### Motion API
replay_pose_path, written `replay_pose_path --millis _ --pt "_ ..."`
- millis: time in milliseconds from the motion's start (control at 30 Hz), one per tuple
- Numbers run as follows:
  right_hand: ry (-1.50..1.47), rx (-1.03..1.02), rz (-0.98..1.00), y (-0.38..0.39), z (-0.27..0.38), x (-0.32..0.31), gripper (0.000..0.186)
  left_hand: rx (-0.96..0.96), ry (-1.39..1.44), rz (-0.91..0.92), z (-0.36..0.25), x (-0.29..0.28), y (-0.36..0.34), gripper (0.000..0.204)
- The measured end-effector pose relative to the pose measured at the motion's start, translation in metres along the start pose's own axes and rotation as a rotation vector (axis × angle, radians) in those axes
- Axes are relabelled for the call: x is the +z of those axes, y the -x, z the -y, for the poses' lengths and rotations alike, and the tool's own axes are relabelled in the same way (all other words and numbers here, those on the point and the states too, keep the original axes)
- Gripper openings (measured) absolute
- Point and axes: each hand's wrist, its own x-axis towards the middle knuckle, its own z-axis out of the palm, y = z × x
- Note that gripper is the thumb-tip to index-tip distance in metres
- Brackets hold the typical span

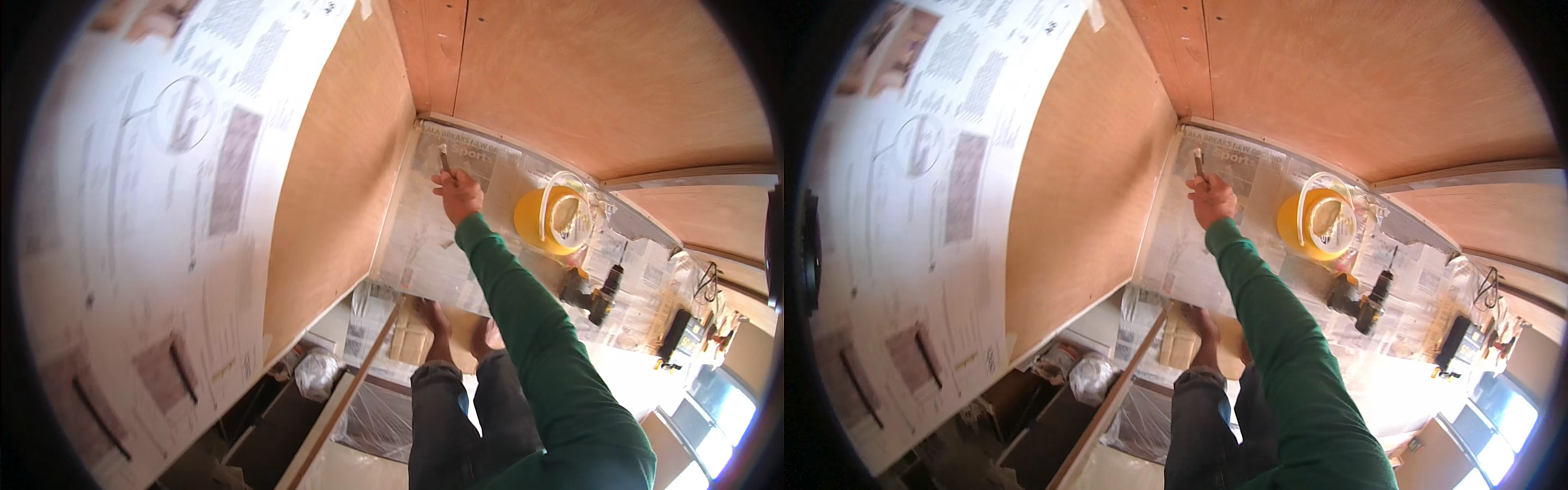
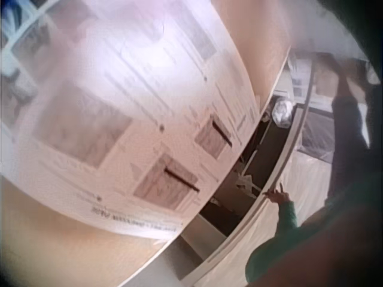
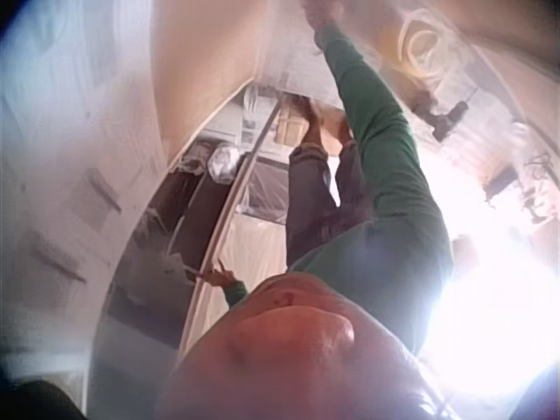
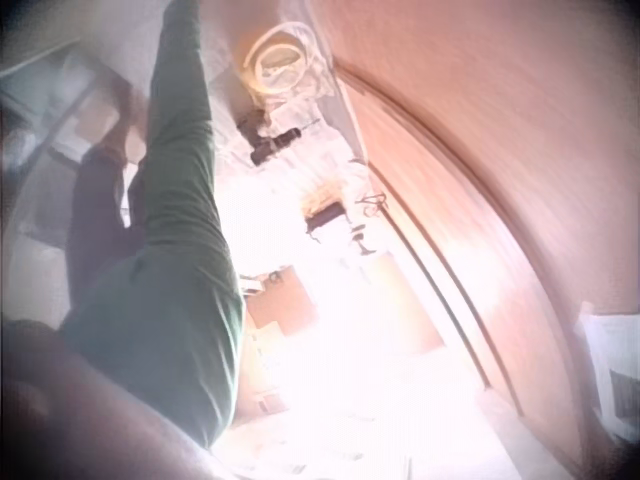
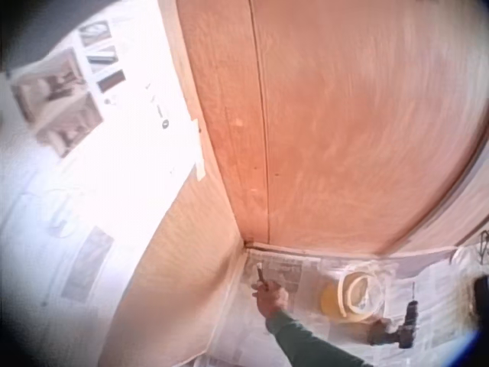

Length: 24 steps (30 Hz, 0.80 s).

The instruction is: The person uses a power drill to secure wooden panels to a wall, then applies glue to the edges of a wooden strip using a small brush. The person positions the strip against the wall and presses it into place.

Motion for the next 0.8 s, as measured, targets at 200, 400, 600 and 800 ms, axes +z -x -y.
replay_pose_path --millis 200,400,600,800 --pt "0.356 -0.105 -0.194 -0.085 -0.024 0.056 0.031 -0.025 -0.142 -0.011 -0.021 0.024 -0.011 0.066" --pt "0.458 -0.139 -0.234 -0.136 -0.045 0.085 0.03 -0.002 -0.218 0.037 -0.055 0.041 -0.033 0.049" --pt "0.473 -0.037 -0.229 -0.153 -0.037 0.112 0.032 -0.059 -0.193 0.008 -0.111 0.088 -0.007 0.073" --pt "0.49 -0.049 -0.267 -0.173 -0.05 0.112 0.033 -0.115 -0.195 0.011 -0.12 0.101 -0.009 0.072"
